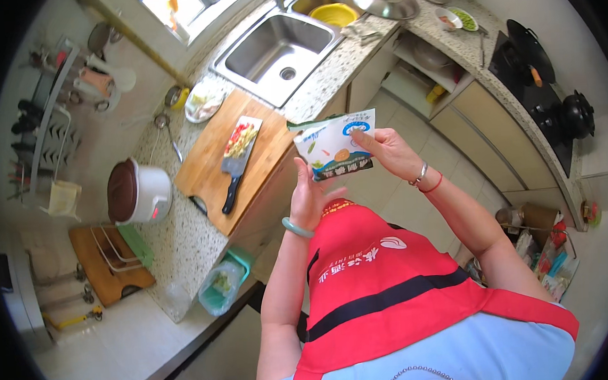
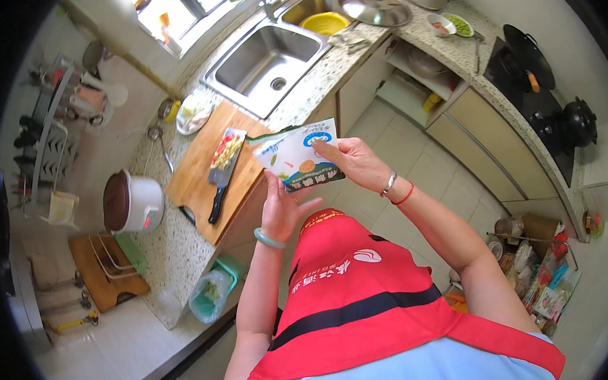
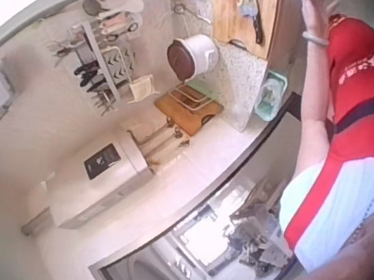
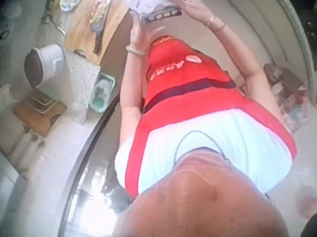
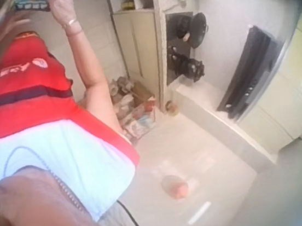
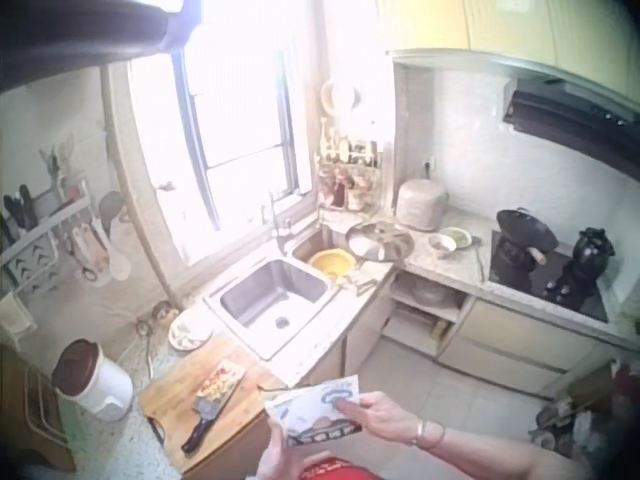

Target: The person chops ginger and red chili peppers on a wooden cutting board using a cleaver. After chopping, they gather the ingredients onto the blade and open a drawer to retrieve a container of seasoning, which they pour into a small bowl.

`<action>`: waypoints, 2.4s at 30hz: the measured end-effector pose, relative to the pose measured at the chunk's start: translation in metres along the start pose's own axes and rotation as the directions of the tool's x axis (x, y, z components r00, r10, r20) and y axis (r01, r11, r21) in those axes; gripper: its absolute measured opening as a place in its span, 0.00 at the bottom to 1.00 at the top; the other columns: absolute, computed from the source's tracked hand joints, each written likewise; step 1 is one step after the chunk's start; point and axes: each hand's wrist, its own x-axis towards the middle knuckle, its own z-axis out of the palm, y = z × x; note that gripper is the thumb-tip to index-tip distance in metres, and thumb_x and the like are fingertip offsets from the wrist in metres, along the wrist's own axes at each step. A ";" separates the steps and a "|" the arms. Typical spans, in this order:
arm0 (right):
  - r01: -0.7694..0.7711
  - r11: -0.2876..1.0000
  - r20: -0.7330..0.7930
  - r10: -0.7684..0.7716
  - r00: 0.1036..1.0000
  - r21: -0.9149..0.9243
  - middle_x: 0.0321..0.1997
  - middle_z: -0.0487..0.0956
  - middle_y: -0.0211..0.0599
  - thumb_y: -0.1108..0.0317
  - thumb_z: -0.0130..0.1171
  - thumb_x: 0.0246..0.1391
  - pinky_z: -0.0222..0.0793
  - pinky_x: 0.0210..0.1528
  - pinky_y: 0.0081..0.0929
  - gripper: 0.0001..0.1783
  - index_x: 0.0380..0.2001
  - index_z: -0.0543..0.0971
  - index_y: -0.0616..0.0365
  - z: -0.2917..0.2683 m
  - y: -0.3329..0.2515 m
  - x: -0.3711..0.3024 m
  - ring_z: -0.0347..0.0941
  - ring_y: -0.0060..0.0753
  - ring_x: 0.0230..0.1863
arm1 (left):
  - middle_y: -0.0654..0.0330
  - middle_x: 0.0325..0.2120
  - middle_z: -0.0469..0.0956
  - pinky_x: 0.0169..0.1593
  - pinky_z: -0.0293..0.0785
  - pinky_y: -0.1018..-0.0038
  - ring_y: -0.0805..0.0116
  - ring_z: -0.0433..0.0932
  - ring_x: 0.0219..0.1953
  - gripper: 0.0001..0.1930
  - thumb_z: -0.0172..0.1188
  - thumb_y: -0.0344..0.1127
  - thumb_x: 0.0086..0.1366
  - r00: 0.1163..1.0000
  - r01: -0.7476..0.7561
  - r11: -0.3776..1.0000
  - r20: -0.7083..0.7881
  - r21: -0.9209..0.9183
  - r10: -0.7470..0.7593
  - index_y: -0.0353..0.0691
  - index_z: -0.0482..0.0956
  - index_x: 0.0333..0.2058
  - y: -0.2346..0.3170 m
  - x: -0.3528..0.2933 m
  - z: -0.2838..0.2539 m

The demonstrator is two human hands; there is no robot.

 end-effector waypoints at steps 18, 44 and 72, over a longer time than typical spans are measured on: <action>-0.063 0.964 0.007 0.067 0.998 -0.258 0.43 0.79 0.26 0.54 0.67 0.53 0.69 0.45 0.16 0.26 0.50 0.76 0.59 -0.214 -0.079 0.144 0.72 0.16 0.41 | 0.63 0.41 0.80 0.43 0.75 0.78 0.76 0.77 0.41 0.21 0.50 0.49 0.71 0.951 -0.298 0.954 0.094 0.043 0.293 0.36 0.75 0.49 0.055 0.295 0.123; 0.097 0.888 -0.335 0.066 0.940 0.449 0.67 0.63 0.44 0.49 0.48 0.65 0.67 0.58 0.40 0.36 0.64 0.58 0.66 -0.497 -0.093 0.639 0.69 0.37 0.58 | 0.67 0.37 0.79 0.37 0.73 0.81 0.80 0.76 0.36 0.22 0.50 0.51 0.71 0.950 -0.308 0.951 0.059 0.029 0.306 0.37 0.77 0.48 0.204 0.751 0.158; 0.215 0.905 -0.489 -0.009 0.872 0.366 0.47 0.74 0.32 0.50 0.49 0.65 0.65 0.47 0.29 0.17 0.42 0.70 0.53 -0.541 -0.037 0.792 0.73 0.37 0.53 | 0.70 0.36 0.79 0.41 0.68 0.82 0.83 0.72 0.36 0.18 0.51 0.46 0.72 0.946 -0.325 0.937 0.056 0.130 0.320 0.36 0.78 0.46 0.215 0.832 0.137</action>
